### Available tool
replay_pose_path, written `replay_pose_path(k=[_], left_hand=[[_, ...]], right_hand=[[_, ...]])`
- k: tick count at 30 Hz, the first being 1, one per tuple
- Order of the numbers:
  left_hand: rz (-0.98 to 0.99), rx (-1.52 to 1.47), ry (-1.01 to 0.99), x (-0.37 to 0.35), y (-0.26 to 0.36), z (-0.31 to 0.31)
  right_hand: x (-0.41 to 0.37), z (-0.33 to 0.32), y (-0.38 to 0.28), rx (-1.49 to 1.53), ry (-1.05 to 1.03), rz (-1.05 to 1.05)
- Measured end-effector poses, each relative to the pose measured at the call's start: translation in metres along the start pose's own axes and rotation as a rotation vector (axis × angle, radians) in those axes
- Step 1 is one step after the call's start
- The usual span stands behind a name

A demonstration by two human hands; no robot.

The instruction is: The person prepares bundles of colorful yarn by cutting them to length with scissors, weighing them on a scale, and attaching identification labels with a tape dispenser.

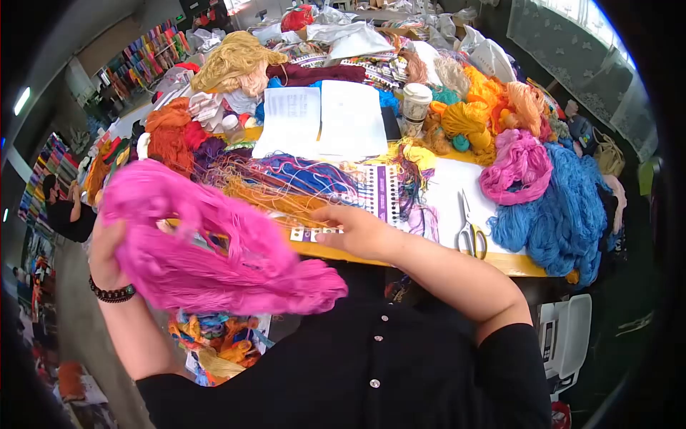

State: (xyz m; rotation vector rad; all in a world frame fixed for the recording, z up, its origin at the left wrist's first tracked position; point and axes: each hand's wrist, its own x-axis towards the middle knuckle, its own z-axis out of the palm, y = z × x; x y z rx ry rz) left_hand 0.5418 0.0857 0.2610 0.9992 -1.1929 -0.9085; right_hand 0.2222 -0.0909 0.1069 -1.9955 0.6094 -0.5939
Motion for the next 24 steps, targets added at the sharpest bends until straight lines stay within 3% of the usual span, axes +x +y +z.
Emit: replay_pose_path(k=[2, 6, 8, 17, 24], left_hand=[[-0.121, 0.245, -0.057, 0.011, 0.006, 0.036], [-0.271, 0.108, -0.031, 0.029, 0.013, 0.036], [-0.326, -0.005, -0.134, 0.034, 0.026, 0.023], [-0.269, -0.115, -0.224, 0.026, 0.063, -0.074], [-0.061, -0.246, -0.381, 0.032, 0.055, -0.065]], right_hand=[[0.003, 0.006, -0.007, 0.047, -0.093, 0.049], [0.011, 0.016, 0.004, 0.108, -0.091, 0.042], [0.011, 0.018, 0.012, 0.105, -0.095, 0.064], [0.009, 0.034, 0.020, 0.058, -0.158, 0.100], [0.008, 0.060, 0.011, -0.073, -0.324, 0.038]])
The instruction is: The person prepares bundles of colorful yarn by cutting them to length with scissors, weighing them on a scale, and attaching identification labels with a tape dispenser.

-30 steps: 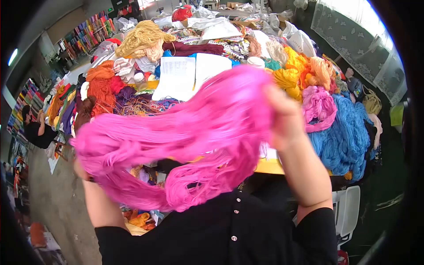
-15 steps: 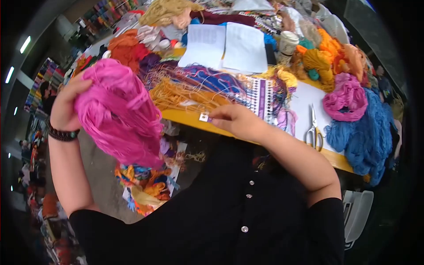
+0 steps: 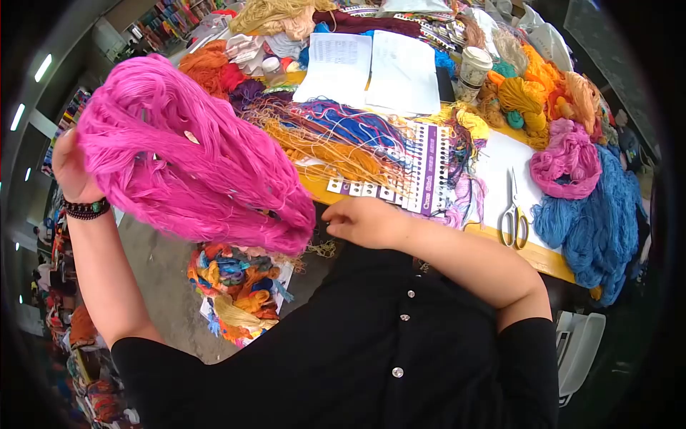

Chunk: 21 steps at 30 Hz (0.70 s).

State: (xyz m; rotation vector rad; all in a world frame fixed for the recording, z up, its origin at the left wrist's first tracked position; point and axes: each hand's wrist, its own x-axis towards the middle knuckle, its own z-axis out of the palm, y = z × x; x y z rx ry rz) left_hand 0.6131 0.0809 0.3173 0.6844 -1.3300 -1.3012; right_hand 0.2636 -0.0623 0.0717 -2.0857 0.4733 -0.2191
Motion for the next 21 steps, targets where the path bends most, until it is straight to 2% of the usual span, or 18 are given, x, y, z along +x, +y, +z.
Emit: replay_pose_path(k=[1, 4, 5, 8, 10, 11, 12, 13, 14, 15, 16, 17, 18, 19, 21], left_hand=[[0.045, 0.006, -0.044, 0.001, 0.001, 0.002], [0.143, -0.010, -0.016, -0.017, 0.011, -0.005], [0.169, -0.002, -0.022, -0.026, 0.013, -0.003], [0.176, 0.056, -0.082, -0.054, -0.002, 0.004], [0.001, 0.202, -0.239, -0.070, -0.034, 0.007], [-0.157, 0.312, -0.293, -0.076, -0.057, 0.012], [-0.342, 0.434, -0.278, -0.077, -0.082, 0.012], [-0.573, 0.319, 0.027, -0.066, -0.110, 0.051], [-0.687, 0.655, 0.053, -0.076, -0.137, 0.043], [-0.817, 0.796, 0.042, -0.093, -0.165, 0.031], [-0.745, 0.899, -0.090, -0.095, -0.181, 0.037], [-0.852, 0.793, -0.097, -0.097, -0.199, 0.045], [-0.582, 0.659, -0.150, -0.092, -0.217, 0.064], [-0.620, 0.531, -0.215, -0.079, -0.223, 0.085], [-0.552, 0.626, -0.283, -0.061, -0.244, 0.121]], right_hand=[[0.004, 0.002, -0.004, -0.034, -0.023, -0.018], [0.023, 0.023, -0.002, 0.147, -0.052, -0.194], [0.027, 0.026, -0.008, 0.537, -0.280, 0.057], [0.033, 0.022, -0.034, 0.622, -0.307, 0.277], [0.050, 0.044, -0.011, 0.781, -0.009, -0.190], [0.085, 0.058, 0.043, -0.021, 0.029, -0.389], [0.085, 0.038, 0.014, -0.035, 0.021, -0.395], [0.076, 0.007, -0.042, 0.127, 0.198, -0.331], [0.084, 0.003, -0.053, -0.031, 0.339, -0.426], [0.091, 0.000, -0.064, -0.195, 0.501, -0.496], [0.089, 0.002, -0.071, -0.204, 0.484, -0.508], [0.080, 0.007, -0.080, -0.364, 0.441, -0.466], [0.073, 0.012, -0.089, -0.521, 0.398, -0.425], [0.070, 0.014, -0.095, -0.596, 0.410, -0.490], [0.072, 0.022, -0.103, -0.678, 0.415, -0.516]])
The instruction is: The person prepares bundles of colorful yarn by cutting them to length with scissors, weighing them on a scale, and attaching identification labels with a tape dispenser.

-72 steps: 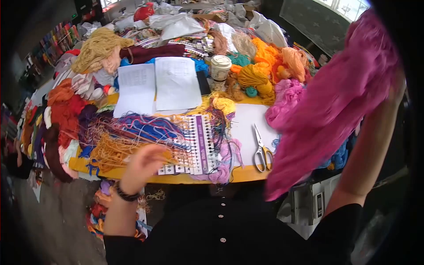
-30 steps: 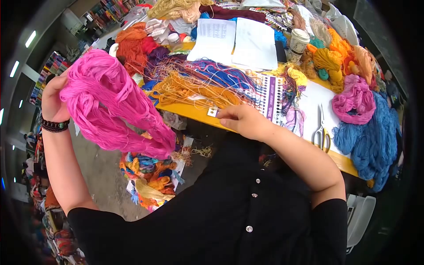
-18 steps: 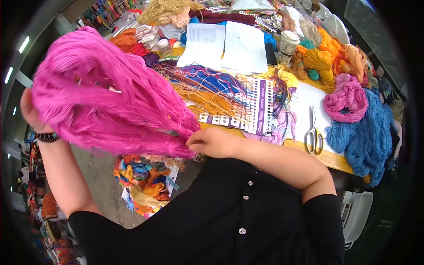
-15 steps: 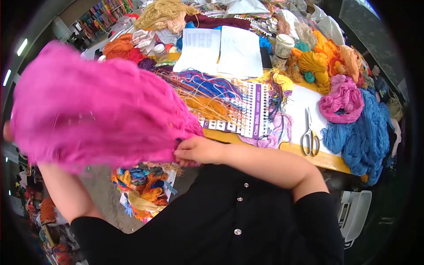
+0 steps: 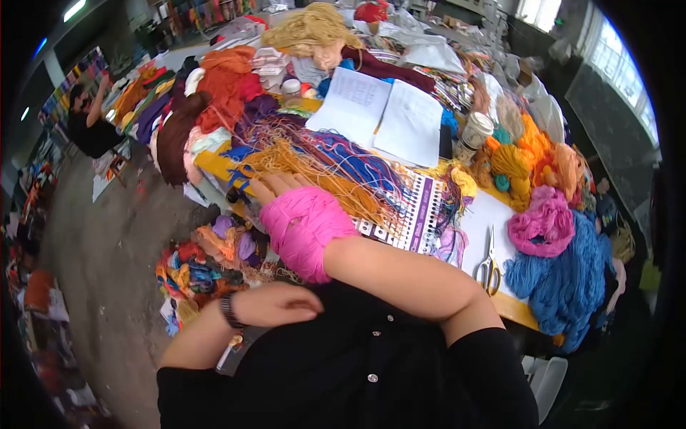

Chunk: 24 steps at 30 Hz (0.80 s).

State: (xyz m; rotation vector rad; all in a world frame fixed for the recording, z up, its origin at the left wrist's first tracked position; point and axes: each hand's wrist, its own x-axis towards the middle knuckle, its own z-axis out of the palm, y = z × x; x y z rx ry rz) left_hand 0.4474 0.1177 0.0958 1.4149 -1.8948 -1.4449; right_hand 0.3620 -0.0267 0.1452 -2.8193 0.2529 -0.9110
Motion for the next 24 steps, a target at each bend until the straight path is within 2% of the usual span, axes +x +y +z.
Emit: replay_pose_path(k=[1, 2, 3, 4, 5, 7, 8, 9, 10, 11, 12, 13, 14, 15, 17, 18, 19, 20, 21, 22, 23, 24], left_hand=[[0.119, -0.038, 0.008, 0.019, -0.009, 0.016], [0.062, -0.007, -0.005, 0.033, 0.002, 0.021], [0.207, -0.002, 0.076, 0.053, -0.011, 0.030], [0.217, -0.104, 0.144, 0.072, -0.016, 0.036], [0.348, 0.030, 0.439, 0.084, -0.011, 0.039], [0.417, 0.292, 0.890, 0.123, -0.048, 0.039], [0.421, 0.289, 0.889, 0.127, -0.044, 0.028], [0.466, 0.055, 1.045, 0.131, -0.035, 0.009], [0.504, -0.187, 1.192, 0.133, -0.025, -0.009], [0.397, -0.105, 1.270, 0.123, -0.021, -0.016], [0.282, -0.028, 1.339, 0.113, -0.016, -0.023], [0.020, 0.374, 1.299, 0.092, -0.015, -0.029], [0.405, -0.188, 1.320, 0.088, -0.010, -0.034], [0.771, -0.762, 1.250, 0.085, -0.004, -0.041], [1.017, -1.196, 1.010, 0.055, 0.034, -0.055], [0.914, -1.089, 1.113, 0.035, 0.052, -0.062], [0.750, -0.761, 1.182, 0.006, 0.063, -0.071], [0.677, -0.753, 1.197, -0.036, 0.039, -0.095], [0.604, -0.745, 1.209, -0.078, 0.015, -0.118], [0.401, -0.846, 1.475, -0.117, 0.000, -0.132], [0.452, -0.760, 1.547, -0.129, -0.066, -0.141], [0.499, -0.672, 1.618, -0.141, -0.132, -0.150]], right_hand=[[0.001, 0.003, -0.005, -0.075, 0.012, -0.017], [0.002, 0.009, -0.005, -0.140, 0.001, -0.015], [0.004, 0.009, -0.006, -0.143, -0.005, -0.018], [0.005, 0.009, -0.006, -0.201, -0.076, 0.023], [0.006, 0.007, -0.006, -0.261, -0.144, 0.066], [0.004, 0.010, -0.005, -0.337, -0.196, 0.063], [0.007, 0.024, -0.001, -0.384, -0.198, 0.192], [0.008, 0.034, 0.005, -0.428, -0.199, 0.319], [0.001, 0.032, 0.015, -0.522, -0.070, 0.226], [-0.004, 0.019, 0.020, -0.522, -0.072, 0.224], [-0.008, 0.002, 0.023, -0.435, 0.021, 0.107], [-0.010, -0.007, 0.025, -0.343, 0.113, -0.007], [-0.012, -0.004, 0.027, -0.367, 0.082, -0.002], [-0.015, 0.009, 0.034, -0.320, 0.089, 0.003], [-0.021, 0.025, 0.039, -0.190, 0.091, 0.005], [-0.031, 0.029, 0.045, -0.185, 0.086, 0.003], [-0.046, 0.033, 0.056, -0.233, -0.019, 0.070], [-0.054, 0.029, 0.068, -0.281, -0.115, 0.133], [-0.044, -0.007, 0.071, -0.289, -0.463, 0.341], [-0.055, -0.012, 0.085, -0.310, -0.409, 0.397], [-0.066, -0.015, 0.100, -0.329, -0.354, 0.453], [-0.091, 0.018, 0.124, -0.361, 0.103, 0.341]])
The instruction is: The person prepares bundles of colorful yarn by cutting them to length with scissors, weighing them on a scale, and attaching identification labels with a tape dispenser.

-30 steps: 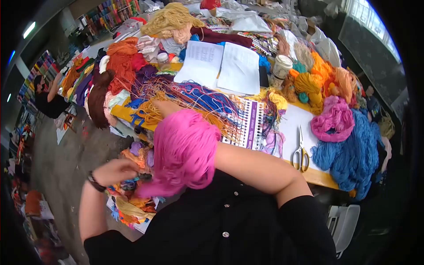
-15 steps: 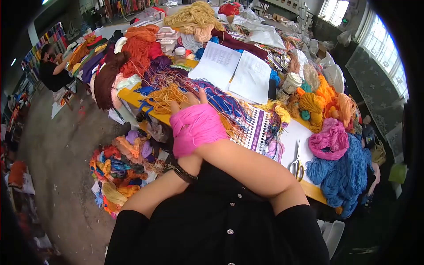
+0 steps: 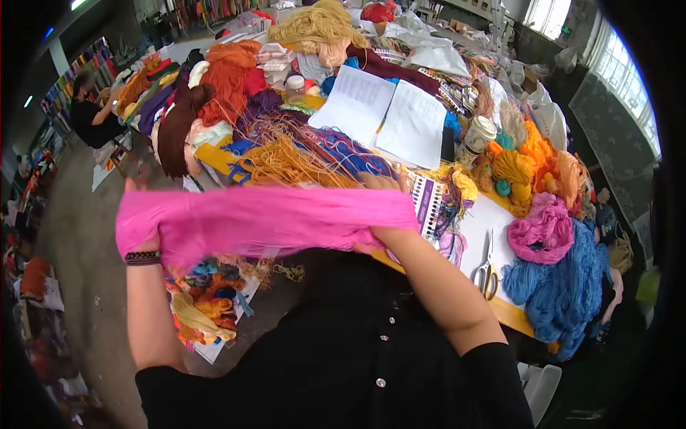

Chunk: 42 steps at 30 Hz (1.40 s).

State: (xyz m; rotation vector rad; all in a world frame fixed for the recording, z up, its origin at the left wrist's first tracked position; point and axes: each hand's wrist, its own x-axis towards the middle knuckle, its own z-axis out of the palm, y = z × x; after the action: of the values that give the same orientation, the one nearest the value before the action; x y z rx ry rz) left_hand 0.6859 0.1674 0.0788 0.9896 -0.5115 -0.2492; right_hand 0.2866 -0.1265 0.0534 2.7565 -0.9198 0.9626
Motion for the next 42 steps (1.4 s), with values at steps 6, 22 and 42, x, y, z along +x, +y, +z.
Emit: replay_pose_path(k=[6, 22, 42], left_hand=[[-0.211, 0.214, -0.350, -0.057, -0.039, 0.045], [-0.654, -0.270, -0.243, -0.019, -0.032, 0.007], [-0.042, -0.530, -0.429, -0.157, 0.048, 0.160]], right_hand=[[0.038, -0.001, -0.021, 1.423, 0.040, 0.647], [0.028, -0.027, 0.018, 0.631, -0.448, 0.341], [0.021, -0.025, -0.152, 0.472, -0.111, -0.267]])
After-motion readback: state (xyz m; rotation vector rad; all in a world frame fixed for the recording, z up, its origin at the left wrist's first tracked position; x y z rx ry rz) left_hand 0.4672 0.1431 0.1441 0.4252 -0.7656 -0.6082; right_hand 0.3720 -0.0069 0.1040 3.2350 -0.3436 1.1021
